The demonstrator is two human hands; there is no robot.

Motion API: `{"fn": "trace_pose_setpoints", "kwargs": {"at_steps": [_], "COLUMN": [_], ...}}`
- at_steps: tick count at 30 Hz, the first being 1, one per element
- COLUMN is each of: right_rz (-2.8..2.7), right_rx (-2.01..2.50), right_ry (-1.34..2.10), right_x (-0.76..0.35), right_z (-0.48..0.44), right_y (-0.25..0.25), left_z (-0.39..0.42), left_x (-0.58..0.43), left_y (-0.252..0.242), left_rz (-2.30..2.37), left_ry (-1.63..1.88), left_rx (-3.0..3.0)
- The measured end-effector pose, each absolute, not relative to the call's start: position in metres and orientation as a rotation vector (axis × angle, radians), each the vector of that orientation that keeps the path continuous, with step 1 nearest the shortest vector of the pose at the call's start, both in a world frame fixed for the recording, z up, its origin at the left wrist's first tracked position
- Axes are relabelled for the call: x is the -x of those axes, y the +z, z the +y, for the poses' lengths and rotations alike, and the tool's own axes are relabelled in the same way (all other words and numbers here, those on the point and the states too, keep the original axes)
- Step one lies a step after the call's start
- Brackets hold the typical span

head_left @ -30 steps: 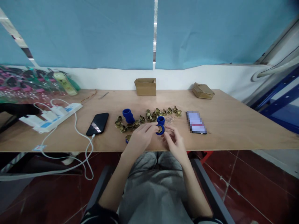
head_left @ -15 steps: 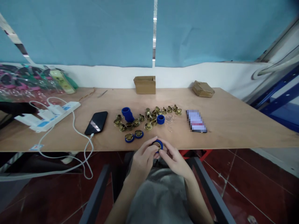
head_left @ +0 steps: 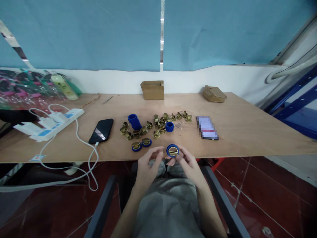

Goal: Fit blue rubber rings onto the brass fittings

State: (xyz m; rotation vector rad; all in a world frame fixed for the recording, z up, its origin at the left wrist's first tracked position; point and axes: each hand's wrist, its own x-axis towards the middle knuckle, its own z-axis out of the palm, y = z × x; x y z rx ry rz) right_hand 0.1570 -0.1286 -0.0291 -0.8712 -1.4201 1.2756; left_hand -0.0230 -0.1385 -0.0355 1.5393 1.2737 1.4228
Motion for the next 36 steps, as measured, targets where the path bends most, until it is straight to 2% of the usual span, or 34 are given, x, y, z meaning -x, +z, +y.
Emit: {"fn": "trace_pose_setpoints", "kwargs": {"at_steps": [4,11,23,36], "right_rz": [-1.451,-1.508,-1.725,-1.825], "right_rx": [0.845,0.884,0.880,1.001], "right_ry": [1.293,1.268,1.103,1.058], "right_x": [-0.156,-0.151,-0.156,-0.164], "right_z": [-0.130,-0.135,-0.134,-0.137], "right_y": [-0.026,-0.023,-0.031,-0.026], "left_z": [-0.138,-0.142,-0.140,-0.139], "left_x": [0.023,0.022,0.024,0.027], "left_y": [-0.031,-0.031,-0.035,-0.028], "left_rz": [1.138,1.168,1.285,1.172], "left_ry": [1.218,1.158,1.208,1.201], "left_rx": [-1.437,-1.429,-1.601,-1.540]}}
